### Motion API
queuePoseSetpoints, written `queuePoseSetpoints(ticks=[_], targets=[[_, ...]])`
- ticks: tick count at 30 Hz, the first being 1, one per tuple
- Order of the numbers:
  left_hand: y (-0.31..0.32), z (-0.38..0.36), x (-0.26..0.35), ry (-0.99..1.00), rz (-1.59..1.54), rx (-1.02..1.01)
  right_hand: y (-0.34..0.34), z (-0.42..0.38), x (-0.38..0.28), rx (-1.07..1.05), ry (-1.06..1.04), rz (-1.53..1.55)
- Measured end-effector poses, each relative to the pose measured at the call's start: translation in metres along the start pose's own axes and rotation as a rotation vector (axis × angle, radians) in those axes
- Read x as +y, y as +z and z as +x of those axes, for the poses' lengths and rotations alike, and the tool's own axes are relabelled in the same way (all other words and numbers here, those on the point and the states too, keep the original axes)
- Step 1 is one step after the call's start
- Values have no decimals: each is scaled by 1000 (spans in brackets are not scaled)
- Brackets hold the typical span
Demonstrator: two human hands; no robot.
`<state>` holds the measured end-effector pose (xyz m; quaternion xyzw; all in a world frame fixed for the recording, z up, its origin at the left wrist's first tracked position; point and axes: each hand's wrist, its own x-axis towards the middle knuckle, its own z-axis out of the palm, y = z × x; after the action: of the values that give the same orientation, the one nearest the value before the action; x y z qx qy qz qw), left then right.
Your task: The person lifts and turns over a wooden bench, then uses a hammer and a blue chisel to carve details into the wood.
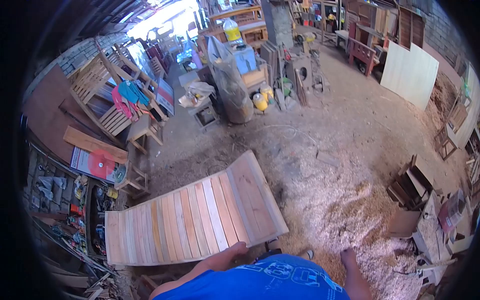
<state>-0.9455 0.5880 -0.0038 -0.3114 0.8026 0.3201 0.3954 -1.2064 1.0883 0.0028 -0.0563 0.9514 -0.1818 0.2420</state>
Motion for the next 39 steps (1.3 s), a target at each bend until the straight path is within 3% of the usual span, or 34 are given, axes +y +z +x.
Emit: queuePoseSetpoints(ticks=[3,5,8,9,11,15,17,20,23,25,27,30,39], targets=[[-23,13,-8,48,-5,49,14,-35,11,-87,124,-42],[-34,22,-13,329,402,-39,16,-47,4,-168,124,-76],[-28,61,-31,285,582,-73,15,-46,-5,-180,123,-54],[-31,56,-28,284,580,-72,15,-44,-6,-185,123,-45],[-32,43,-22,-25,83,64,17,-40,-5,-195,123,-22],[-30,47,-10,-33,142,28,18,-29,-2,-225,115,32],[-20,69,-7,79,137,97,17,-23,0,-241,111,55],[-42,37,48,42,109,24,16,-14,3,-245,87,105],[-30,46,82,71,43,78,8,-2,11,-253,70,148],[-25,45,104,111,48,77,0,3,25,-202,209,209],[-16,43,125,176,56,267,-4,10,47,-211,193,179],[-22,38,152,141,56,134,-6,12,76,-189,141,132],[-15,44,148,147,151,176,-13,13,101,-282,118,109]])
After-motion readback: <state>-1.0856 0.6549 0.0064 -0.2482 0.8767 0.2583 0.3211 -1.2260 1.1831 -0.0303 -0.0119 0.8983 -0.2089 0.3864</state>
